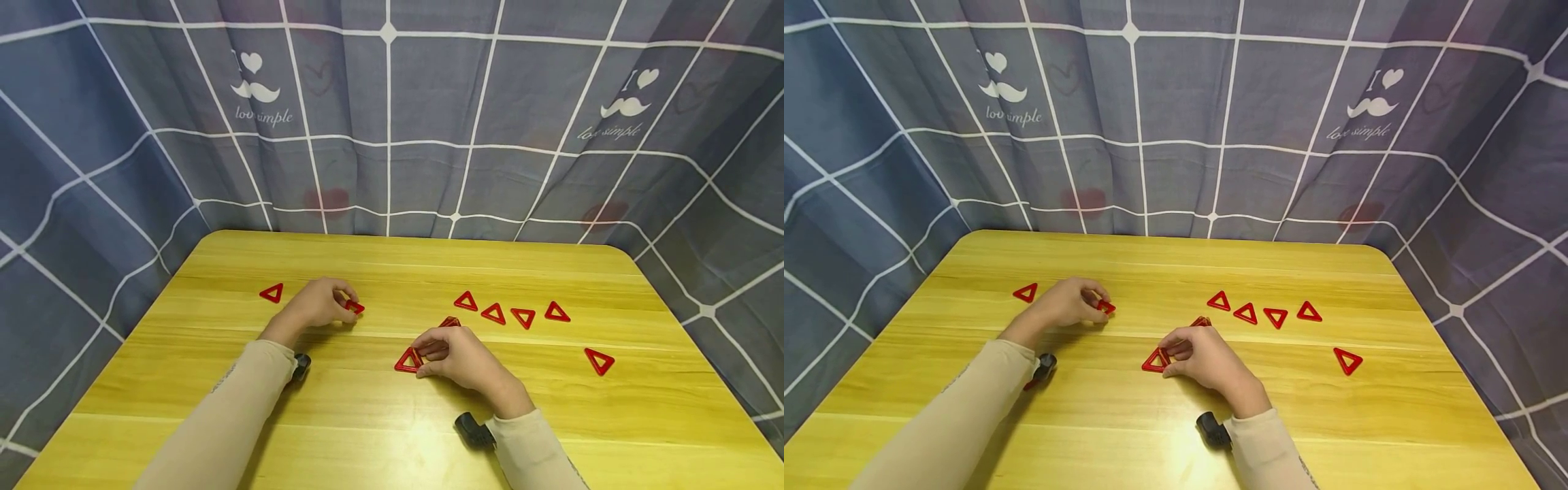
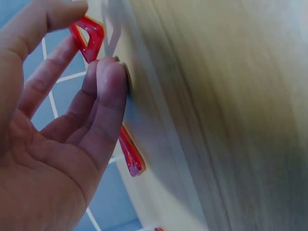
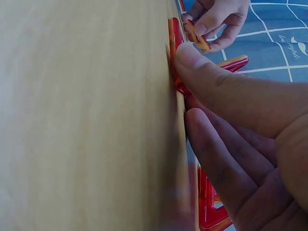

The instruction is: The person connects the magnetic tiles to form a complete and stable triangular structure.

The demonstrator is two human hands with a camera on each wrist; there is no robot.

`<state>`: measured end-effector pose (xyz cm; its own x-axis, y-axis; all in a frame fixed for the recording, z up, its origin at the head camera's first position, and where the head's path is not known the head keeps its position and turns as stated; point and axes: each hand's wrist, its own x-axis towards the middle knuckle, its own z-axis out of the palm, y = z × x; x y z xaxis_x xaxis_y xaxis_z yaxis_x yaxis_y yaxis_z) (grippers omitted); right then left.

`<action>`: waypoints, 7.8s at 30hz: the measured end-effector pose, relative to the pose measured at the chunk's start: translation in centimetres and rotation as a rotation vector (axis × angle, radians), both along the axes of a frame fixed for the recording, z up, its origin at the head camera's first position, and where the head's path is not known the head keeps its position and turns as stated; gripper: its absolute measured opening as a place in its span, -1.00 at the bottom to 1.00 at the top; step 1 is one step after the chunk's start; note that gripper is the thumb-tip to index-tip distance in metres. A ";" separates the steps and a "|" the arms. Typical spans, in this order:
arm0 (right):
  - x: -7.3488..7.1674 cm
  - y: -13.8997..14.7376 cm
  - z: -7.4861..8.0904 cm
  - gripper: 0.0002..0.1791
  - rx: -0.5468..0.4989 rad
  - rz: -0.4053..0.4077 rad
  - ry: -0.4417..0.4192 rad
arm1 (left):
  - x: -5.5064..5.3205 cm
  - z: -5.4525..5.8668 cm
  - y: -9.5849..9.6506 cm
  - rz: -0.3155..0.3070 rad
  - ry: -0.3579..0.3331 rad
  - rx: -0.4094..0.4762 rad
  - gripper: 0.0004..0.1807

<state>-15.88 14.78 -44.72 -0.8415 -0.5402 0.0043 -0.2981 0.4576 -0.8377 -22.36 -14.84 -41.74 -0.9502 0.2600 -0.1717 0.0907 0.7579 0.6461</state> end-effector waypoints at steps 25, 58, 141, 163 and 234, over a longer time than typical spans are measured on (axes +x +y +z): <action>-0.1 0.1 -0.2 -0.66 -0.007 0.015 0.014 | 3.7 -1.2 4.5 -0.301 0.060 0.232 -0.75; 0.0 0.1 0.0 -0.70 -0.014 0.000 -0.013 | 5.9 -1.6 6.2 -0.324 0.028 0.247 -0.73; -0.2 3.1 2.4 -0.71 -0.005 -0.078 0.112 | 6.2 -2.2 6.0 -0.398 -0.035 0.204 -0.54; -1.4 11.5 1.6 -0.50 0.181 -0.548 0.248 | 6.4 -2.4 5.7 -0.380 -0.069 0.213 -0.60; -1.1 10.5 3.2 -0.57 0.011 -0.338 0.043 | 6.1 -2.6 6.2 -0.367 -0.075 0.228 -0.65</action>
